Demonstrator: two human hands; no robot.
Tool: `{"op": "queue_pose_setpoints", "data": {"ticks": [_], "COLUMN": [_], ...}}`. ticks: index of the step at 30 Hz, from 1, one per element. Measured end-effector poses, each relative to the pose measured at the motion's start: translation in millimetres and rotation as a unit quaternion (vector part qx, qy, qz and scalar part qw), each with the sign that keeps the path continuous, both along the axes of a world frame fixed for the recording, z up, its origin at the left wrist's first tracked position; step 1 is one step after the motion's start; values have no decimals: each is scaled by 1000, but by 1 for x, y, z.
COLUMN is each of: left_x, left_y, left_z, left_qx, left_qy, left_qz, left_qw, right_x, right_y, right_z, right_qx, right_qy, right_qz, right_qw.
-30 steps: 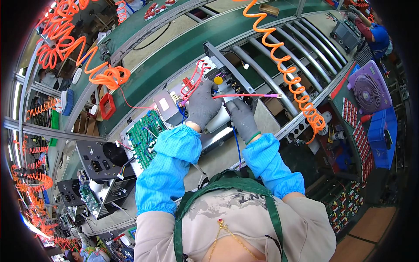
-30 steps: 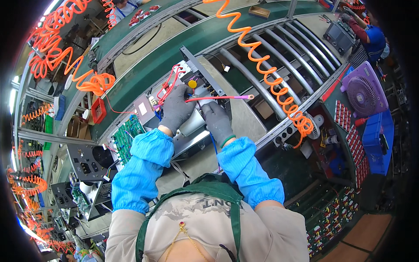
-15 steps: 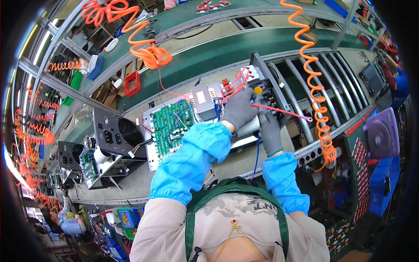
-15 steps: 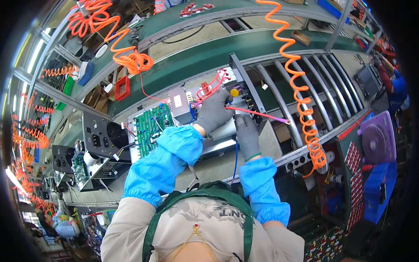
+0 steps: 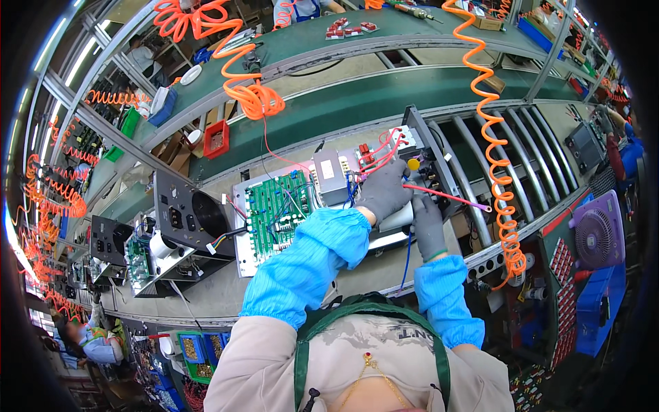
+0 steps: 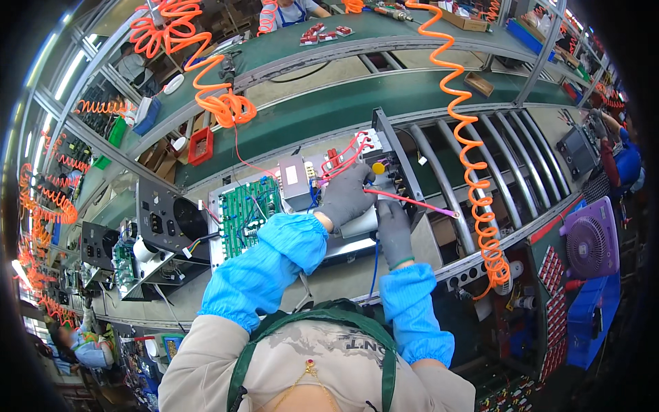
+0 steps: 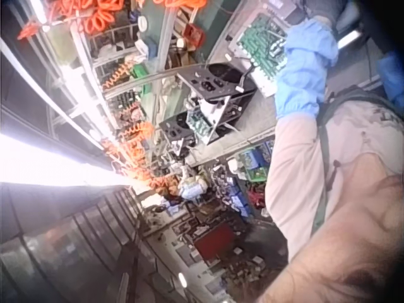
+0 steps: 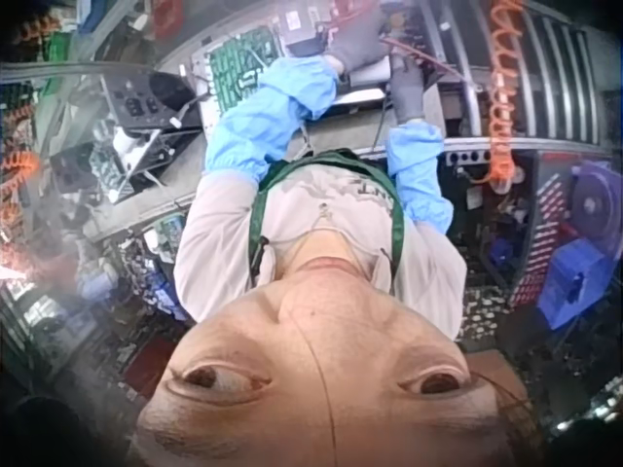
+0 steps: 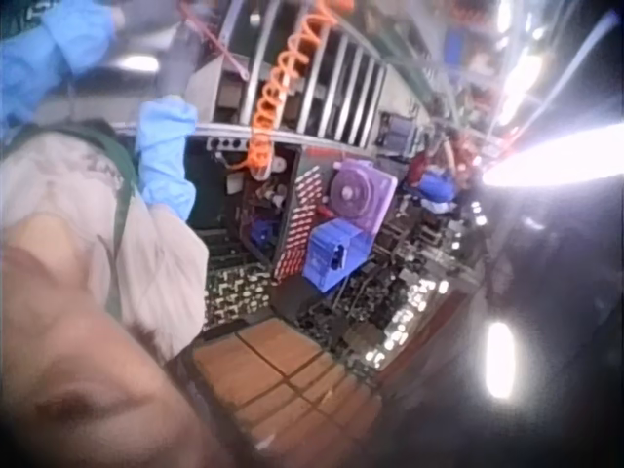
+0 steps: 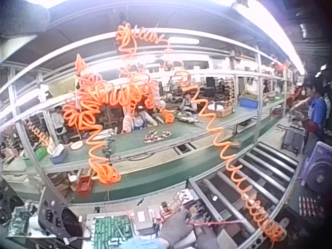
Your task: The person assembles an electronic device on a workbench, using a pneumatic screwdriver to secure a metal casing and a screwdriver to tighten screws on a cylindrical component. They connect various colored wires to a circuit board and a motor, organizing the connections within the device's frame.
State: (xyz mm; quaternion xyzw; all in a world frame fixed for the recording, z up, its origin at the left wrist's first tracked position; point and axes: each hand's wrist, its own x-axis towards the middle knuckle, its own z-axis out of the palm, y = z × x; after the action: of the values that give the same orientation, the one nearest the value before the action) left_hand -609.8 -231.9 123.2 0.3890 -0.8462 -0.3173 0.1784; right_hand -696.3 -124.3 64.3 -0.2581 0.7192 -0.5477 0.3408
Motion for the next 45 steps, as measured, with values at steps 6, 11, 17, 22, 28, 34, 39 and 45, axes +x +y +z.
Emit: {"op": "queue_pose_setpoints", "data": {"ticks": [6, 11, 17, 22, 28, 34, 39, 45], "left_x": [0, 1, 2, 5, 2, 32, 63, 113], "left_y": [0, 0, 3, 0, -4, 18, 47, 64], "left_z": [-1, 0, 0, -6, -8, 0, 25, 35], "left_qx": [-7, 2, 1, -31, -42, -150, -143, -82], "left_qy": [21, 22, 29, 20, 80, 218, 118, 184], "left_qz": [-20, -7, -14, 5, -23, 8, -112, -122], "left_qw": [1000, 1000, 999, 999, 996, 964, 976, 972], "right_x": [-11, 2, -14, 1, -3, 21, 22, 7], "right_y": [-4, 0, -1, -2, -3, 36, 49, 39], "right_z": [-33, 3, -35, 0, -16, 28, 137, 136], "right_qx": [-58, 16, -26, 13, -12, -138, -236, -260], "right_qy": [177, -40, 112, -16, 62, 237, -164, 16], "right_qz": [10, -2, 66, 5, -4, -26, 47, -136], "right_qw": [983, 999, 991, 1000, 998, 961, 957, 956]}}
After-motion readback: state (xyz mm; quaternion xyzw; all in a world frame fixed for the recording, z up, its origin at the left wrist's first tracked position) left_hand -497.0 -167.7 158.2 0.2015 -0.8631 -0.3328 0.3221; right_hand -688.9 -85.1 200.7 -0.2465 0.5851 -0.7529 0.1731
